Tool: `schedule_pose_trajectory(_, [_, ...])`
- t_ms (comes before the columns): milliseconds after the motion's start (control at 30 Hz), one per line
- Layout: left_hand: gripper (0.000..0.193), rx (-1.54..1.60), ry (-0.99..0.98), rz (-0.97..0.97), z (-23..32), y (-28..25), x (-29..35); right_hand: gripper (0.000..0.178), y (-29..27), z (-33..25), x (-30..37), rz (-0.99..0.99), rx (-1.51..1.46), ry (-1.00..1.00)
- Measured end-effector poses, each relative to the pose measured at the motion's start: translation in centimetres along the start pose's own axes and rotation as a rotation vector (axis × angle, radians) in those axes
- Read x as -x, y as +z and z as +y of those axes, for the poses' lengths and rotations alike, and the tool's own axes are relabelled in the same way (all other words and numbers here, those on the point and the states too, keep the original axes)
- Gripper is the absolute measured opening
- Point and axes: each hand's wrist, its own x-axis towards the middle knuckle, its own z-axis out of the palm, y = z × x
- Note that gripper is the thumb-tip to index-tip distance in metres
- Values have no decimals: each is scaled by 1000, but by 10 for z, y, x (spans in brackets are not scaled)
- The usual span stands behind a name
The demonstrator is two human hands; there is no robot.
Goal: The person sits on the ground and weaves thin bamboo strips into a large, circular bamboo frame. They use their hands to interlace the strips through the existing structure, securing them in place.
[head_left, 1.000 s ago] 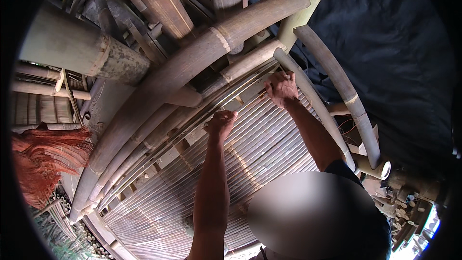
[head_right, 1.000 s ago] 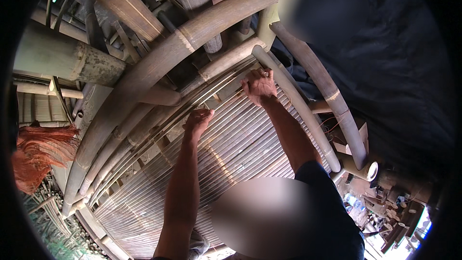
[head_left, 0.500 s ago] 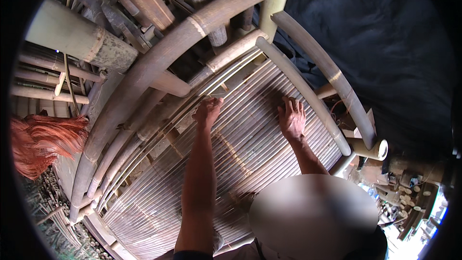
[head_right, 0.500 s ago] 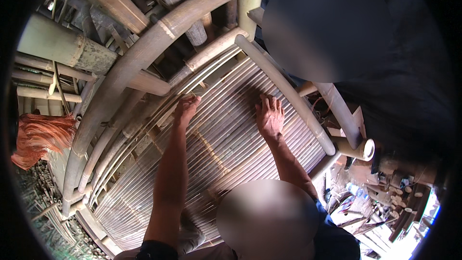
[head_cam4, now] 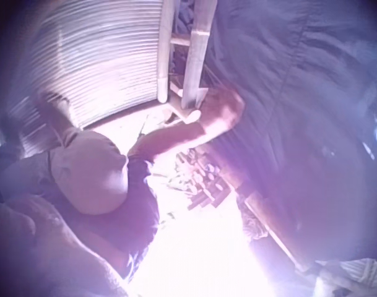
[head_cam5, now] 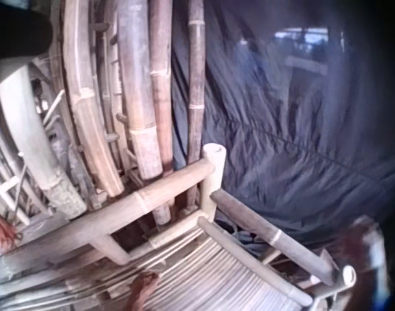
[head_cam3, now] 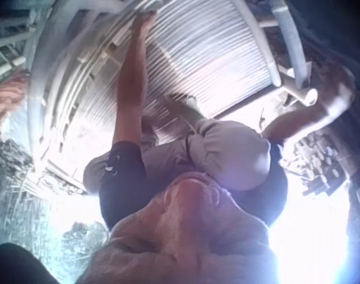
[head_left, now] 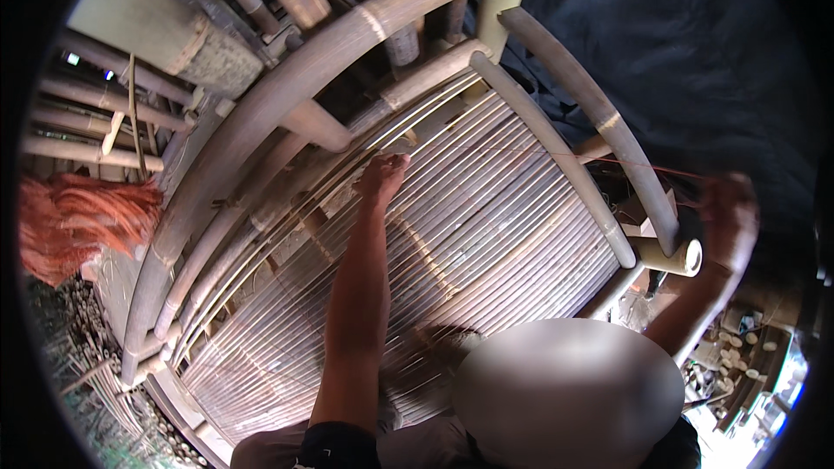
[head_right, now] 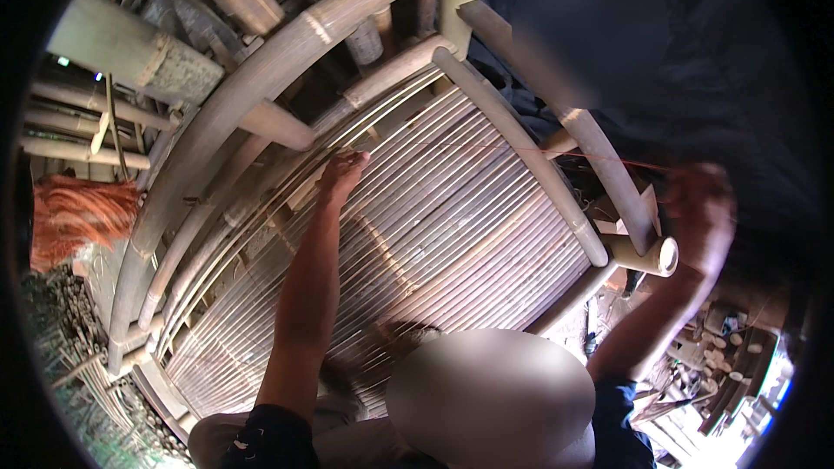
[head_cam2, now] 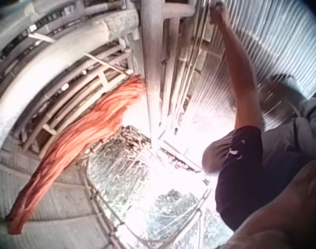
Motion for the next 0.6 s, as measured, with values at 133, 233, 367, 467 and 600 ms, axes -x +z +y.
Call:
schedule_pose_trajectory(133, [50, -58, -35, 15, 10, 14, 5, 27, -32, -77, -25, -377, -770, -350])
schedule_pose_trajectory(233, [52, -57, -51, -18, -9, 4, -4, 24, 82, -88, -45, -244, -204, -411])
schedule_pose_trajectory(367, [56, -43, -45, 32, -18, 7, -6, 23, 279, -8, -68, -256, 314, -353])
schedule_pose_trajectory(467, [63, -43, -21, -82, 22, 10, -6, 24, 372, 113, -75, -395, 841, -540])
schedule_pose_trajectory(600, [65, -46, -270, -99, 10, 5, -20, 15, 466, 100, -51, -1068, 880, 28])
